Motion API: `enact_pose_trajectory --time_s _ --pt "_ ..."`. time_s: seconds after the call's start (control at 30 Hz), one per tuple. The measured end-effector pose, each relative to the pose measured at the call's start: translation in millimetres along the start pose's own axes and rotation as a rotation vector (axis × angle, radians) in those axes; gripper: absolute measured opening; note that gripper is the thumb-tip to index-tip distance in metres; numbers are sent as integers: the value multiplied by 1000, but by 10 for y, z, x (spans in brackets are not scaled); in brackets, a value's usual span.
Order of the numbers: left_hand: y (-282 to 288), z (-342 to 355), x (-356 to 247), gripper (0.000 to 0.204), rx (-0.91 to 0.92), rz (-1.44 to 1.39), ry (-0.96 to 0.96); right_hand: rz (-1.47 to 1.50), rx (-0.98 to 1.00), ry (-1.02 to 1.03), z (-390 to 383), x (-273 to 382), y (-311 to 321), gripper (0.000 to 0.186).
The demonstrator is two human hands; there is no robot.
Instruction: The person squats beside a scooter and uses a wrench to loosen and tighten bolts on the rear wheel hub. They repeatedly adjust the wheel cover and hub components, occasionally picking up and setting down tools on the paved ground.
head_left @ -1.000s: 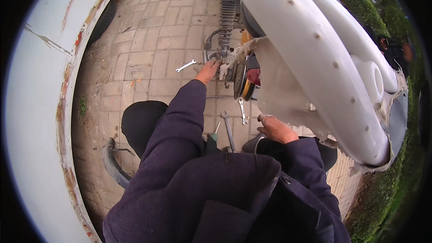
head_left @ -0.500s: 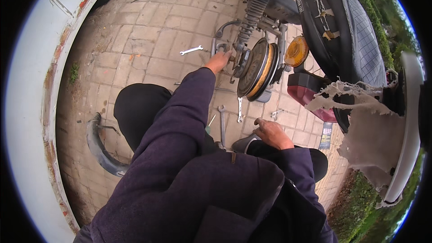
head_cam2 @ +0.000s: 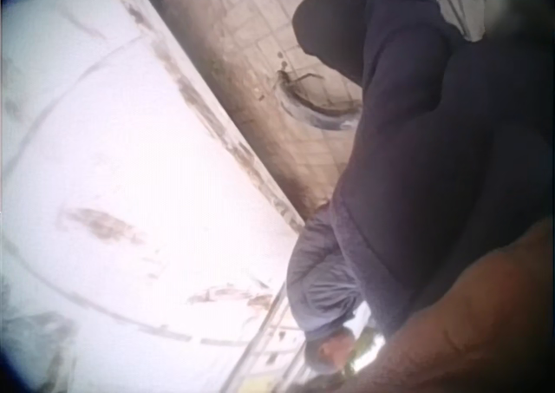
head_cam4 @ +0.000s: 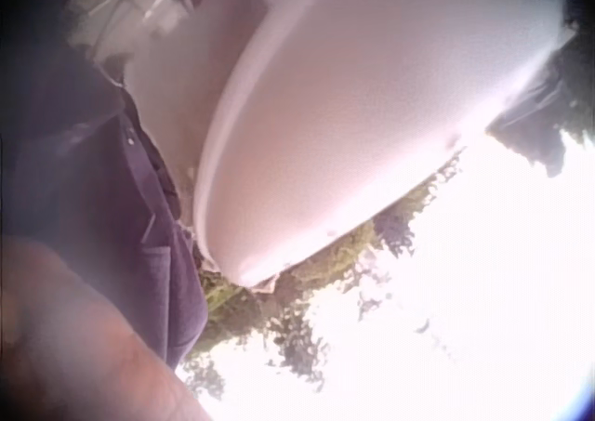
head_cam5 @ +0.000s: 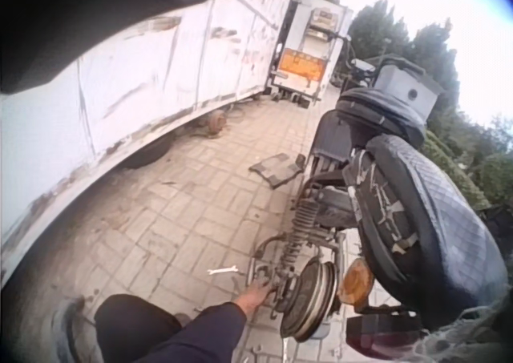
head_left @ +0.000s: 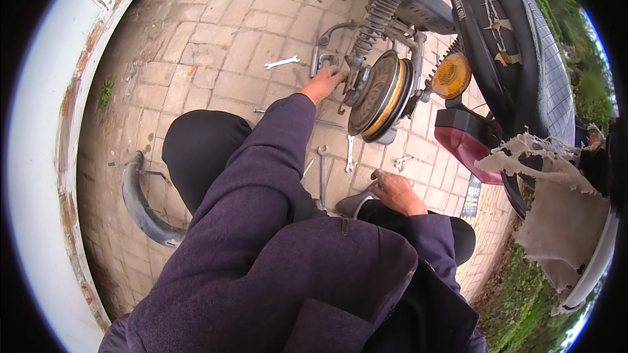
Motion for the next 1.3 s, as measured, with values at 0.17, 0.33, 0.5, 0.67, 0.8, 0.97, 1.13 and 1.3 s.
enact_pose_trajectory --time_s 0.17,0.33,0.5,0.67,0.8,0.97,1.13,1.3 --pt "10 4 5 35 116 -35 -98 -134 -47 41 25 20 -35 33" --pt "77 25 131 40 83 13 94 -4 22 33 91 105 42 33" --pt "128 150 191 57 -54 170 226 8 14 59 97 172 81 33" --pt "43 162 185 51 19 20 176 -6 9 45 114 116 20 32" --pt "27 91 13 41 48 118 -40 -15 5 56 118 100 18 33" --pt "59 70 -59 33 76 134 -157 -23 -1 70 137 125 24 36" --pt "99 161 91 38 86 54 -58 -14 -24 97 148 157 37 35" --pt "187 235 255 52 -54 240 171 -1 -19 100 147 166 40 34"
Point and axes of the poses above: each hand's wrist, its own z-axis towards the middle knuckle, its own y-axis out of the back of the hand, x = y × z, the point moved 7 cm from there along z, towards the middle knuckle, and after that the axes turned 10 degrees about x, right-handed, at the moved point
